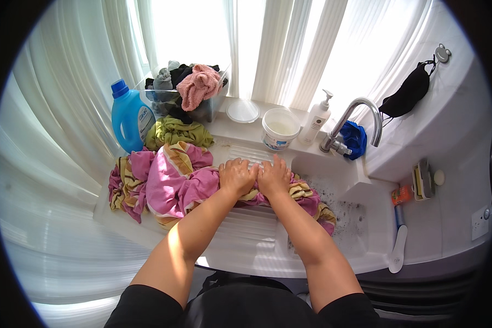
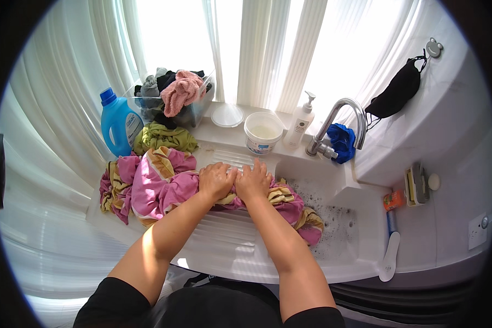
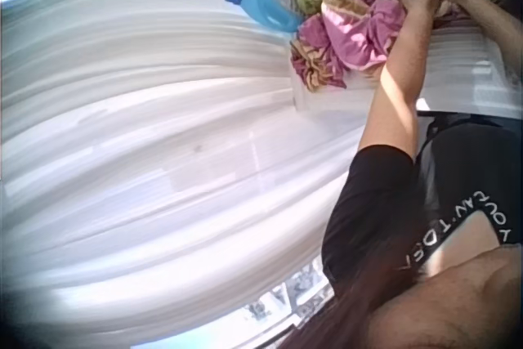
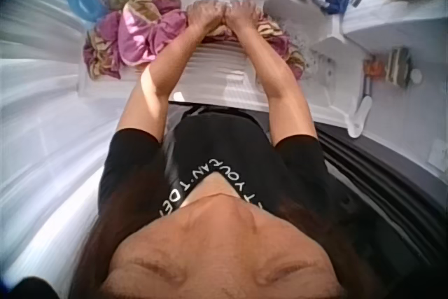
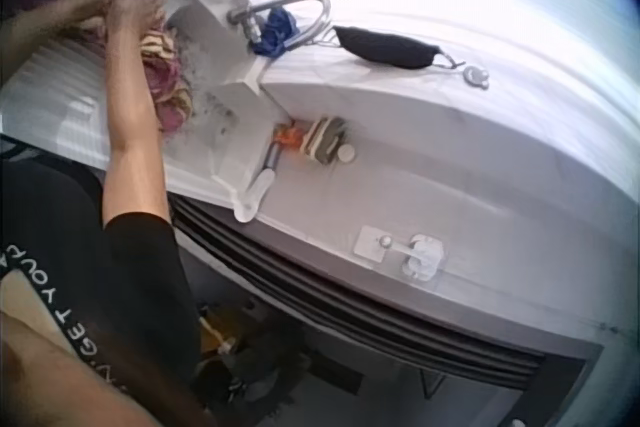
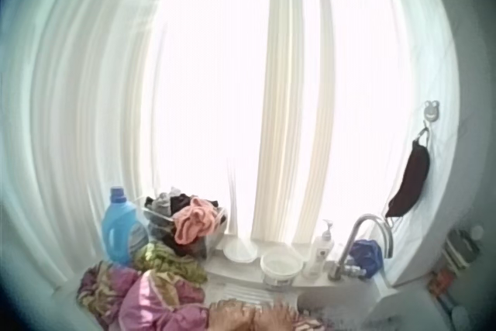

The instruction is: The person washes a piece of pink and yellow striped fabric in a sink by hand, scrubbing it against a built-in washboard and dipping it into soapy water.

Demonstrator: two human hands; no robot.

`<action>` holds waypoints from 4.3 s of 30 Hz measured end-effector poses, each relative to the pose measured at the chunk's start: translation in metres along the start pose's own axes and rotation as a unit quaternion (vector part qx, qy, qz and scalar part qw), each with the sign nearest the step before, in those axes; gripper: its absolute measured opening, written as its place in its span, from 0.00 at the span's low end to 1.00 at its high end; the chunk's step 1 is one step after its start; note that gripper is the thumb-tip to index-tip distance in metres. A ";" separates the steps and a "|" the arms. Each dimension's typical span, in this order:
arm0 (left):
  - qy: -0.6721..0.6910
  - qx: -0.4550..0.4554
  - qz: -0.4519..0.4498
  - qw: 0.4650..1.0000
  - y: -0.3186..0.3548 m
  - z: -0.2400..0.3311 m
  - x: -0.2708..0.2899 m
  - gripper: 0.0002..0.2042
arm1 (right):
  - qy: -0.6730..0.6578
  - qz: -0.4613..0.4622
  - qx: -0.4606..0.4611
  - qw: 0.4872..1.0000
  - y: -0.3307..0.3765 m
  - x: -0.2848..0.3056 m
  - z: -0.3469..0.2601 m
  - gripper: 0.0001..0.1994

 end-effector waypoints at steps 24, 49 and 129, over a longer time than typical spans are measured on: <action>-0.001 -0.317 -0.010 0.948 0.133 0.039 0.038 0.33 | -0.017 -0.050 0.192 0.980 0.141 0.071 -0.014 0.42; 0.014 -0.080 -0.128 0.988 0.037 0.016 -0.015 0.18 | -0.059 -0.090 0.105 0.989 0.053 0.010 -0.003 0.17; 0.022 0.147 -0.046 0.988 0.003 -0.141 0.111 0.28 | -0.220 -0.103 0.091 0.966 0.048 0.019 -0.025 0.15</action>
Point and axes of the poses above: each hand's wrist, its own y-axis away from the middle knuckle, its own x-axis out of the back of the hand, z = x × y, the point moved 8 cm from there along -y, towards the middle knuckle, and after that the axes turned 2 degrees about -z, right-handed, at the moved point
